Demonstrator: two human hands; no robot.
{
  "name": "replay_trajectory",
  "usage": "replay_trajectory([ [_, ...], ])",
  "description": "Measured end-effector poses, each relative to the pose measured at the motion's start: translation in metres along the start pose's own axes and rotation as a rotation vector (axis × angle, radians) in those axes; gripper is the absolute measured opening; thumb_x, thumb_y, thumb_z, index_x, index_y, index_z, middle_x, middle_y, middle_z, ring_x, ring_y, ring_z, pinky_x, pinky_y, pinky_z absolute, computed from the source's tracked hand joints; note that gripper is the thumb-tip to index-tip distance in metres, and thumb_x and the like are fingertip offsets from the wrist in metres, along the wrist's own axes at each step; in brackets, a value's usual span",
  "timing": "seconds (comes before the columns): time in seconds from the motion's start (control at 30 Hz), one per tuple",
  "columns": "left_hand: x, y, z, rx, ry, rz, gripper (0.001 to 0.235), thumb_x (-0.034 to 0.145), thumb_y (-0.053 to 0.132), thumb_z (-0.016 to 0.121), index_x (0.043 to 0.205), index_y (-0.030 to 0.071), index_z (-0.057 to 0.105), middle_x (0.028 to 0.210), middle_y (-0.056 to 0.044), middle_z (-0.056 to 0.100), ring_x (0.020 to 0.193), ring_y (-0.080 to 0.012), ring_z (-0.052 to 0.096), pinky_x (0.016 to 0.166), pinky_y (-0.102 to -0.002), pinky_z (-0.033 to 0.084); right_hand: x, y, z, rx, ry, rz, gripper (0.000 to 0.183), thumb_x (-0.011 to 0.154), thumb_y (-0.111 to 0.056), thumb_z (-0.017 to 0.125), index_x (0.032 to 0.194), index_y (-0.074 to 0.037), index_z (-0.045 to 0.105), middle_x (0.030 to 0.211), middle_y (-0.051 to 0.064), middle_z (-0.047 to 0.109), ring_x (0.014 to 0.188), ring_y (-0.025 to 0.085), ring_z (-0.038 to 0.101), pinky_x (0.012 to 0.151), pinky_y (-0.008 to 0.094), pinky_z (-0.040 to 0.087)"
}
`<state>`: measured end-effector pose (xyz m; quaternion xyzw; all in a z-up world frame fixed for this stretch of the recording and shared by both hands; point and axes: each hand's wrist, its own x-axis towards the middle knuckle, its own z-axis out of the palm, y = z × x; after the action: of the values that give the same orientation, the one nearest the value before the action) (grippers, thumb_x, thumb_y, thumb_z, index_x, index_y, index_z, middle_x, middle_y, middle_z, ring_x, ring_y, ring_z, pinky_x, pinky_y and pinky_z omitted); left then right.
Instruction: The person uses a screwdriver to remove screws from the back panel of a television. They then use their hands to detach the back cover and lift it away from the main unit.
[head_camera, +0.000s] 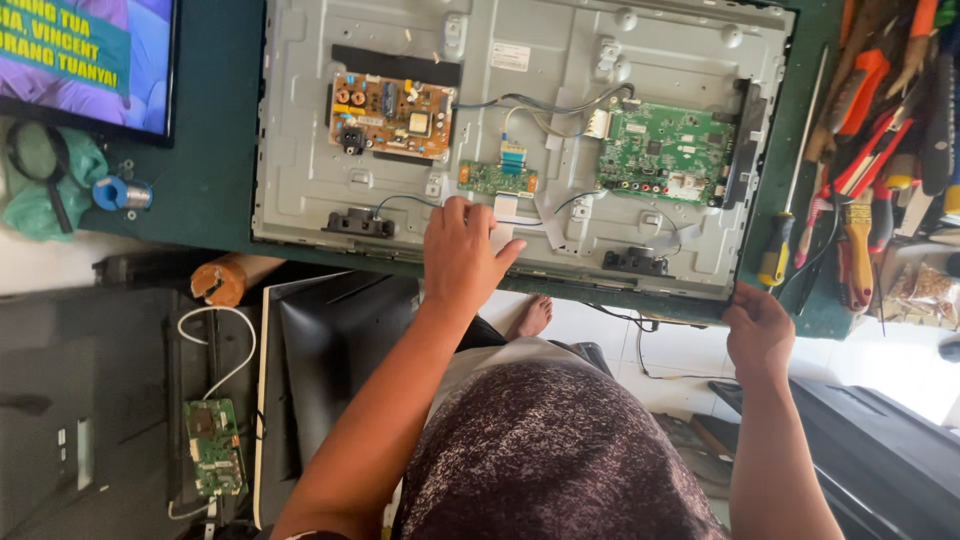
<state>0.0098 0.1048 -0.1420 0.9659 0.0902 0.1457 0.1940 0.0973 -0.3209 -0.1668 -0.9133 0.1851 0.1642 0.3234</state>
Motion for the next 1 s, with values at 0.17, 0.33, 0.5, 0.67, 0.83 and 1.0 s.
replay_trajectory([
  [0.17, 0.000, -0.001, 0.011, 0.089, 0.017, -0.090, 0.055, 0.070, 0.042, 0.100, 0.088, 0.012, 0.058, 0.095, -0.009, 0.055, 0.089, -0.0343, 0.055, 0.078, -0.043, 0.048, -0.008, 0.000, 0.000, -0.043, 0.008, -0.038, 0.054, 0.086, -0.017, 0.058, 0.137, -0.018, 0.077, 0.115, -0.001, 0.078, 0.111, 0.015, 0.070, 0.098, 0.034, 0.047],
  [0.33, -0.016, -0.014, 0.038, 0.085, 0.121, -0.074, 0.054, 0.064, 0.043, 0.095, 0.089, 0.016, 0.056, 0.095, -0.008, 0.053, 0.081, -0.0340, 0.062, 0.069, -0.047, 0.049, -0.003, 0.029, 0.008, 0.056, 0.061, -0.118, 0.048, 0.088, -0.007, 0.066, 0.135, -0.004, 0.076, 0.116, 0.018, 0.076, 0.115, 0.033, 0.071, 0.101, 0.046, 0.056],
  [0.5, -0.017, -0.018, 0.028, 0.021, 0.142, -0.074, 0.050, 0.072, 0.048, 0.093, 0.088, 0.015, 0.059, 0.093, -0.006, 0.055, 0.080, -0.0336, 0.063, 0.072, -0.045, 0.050, 0.000, 0.035, 0.007, 0.070, 0.048, -0.153, 0.049, 0.089, -0.006, 0.066, 0.137, -0.004, 0.075, 0.117, 0.017, 0.076, 0.114, 0.032, 0.072, 0.101, 0.047, 0.057],
  [0.67, -0.023, -0.019, 0.022, -0.059, 0.088, -0.229, 0.027, 0.077, 0.036, 0.091, 0.088, 0.020, 0.073, 0.094, -0.002, 0.059, 0.086, -0.0310, 0.067, 0.076, -0.040, 0.056, 0.005, 0.040, 0.007, 0.079, 0.038, -0.163, 0.047, 0.089, -0.006, 0.066, 0.135, -0.004, 0.075, 0.116, 0.014, 0.076, 0.112, 0.027, 0.072, 0.101, 0.044, 0.056],
  [0.83, -0.027, -0.017, 0.026, -0.096, 0.129, -0.241, 0.017, 0.083, 0.033, 0.089, 0.087, 0.022, 0.076, 0.092, -0.001, 0.059, 0.081, -0.0307, 0.068, 0.075, -0.039, 0.057, 0.006, 0.043, 0.005, 0.067, 0.016, -0.192, 0.048, 0.088, -0.007, 0.069, 0.136, -0.005, 0.075, 0.118, 0.014, 0.076, 0.114, 0.028, 0.072, 0.100, 0.045, 0.056],
  [1.0, -0.032, -0.011, 0.028, -0.100, 0.153, -0.279, 0.010, 0.087, 0.029, 0.087, 0.091, 0.023, 0.079, 0.093, 0.001, 0.059, 0.085, -0.0275, 0.071, 0.080, -0.036, 0.058, 0.011, 0.056, 0.011, 0.073, 0.019, -0.283, 0.062, 0.090, -0.004, 0.074, 0.151, 0.000, 0.064, 0.129, 0.022, 0.071, 0.116, 0.033, 0.070, 0.097, 0.042, 0.059],
])
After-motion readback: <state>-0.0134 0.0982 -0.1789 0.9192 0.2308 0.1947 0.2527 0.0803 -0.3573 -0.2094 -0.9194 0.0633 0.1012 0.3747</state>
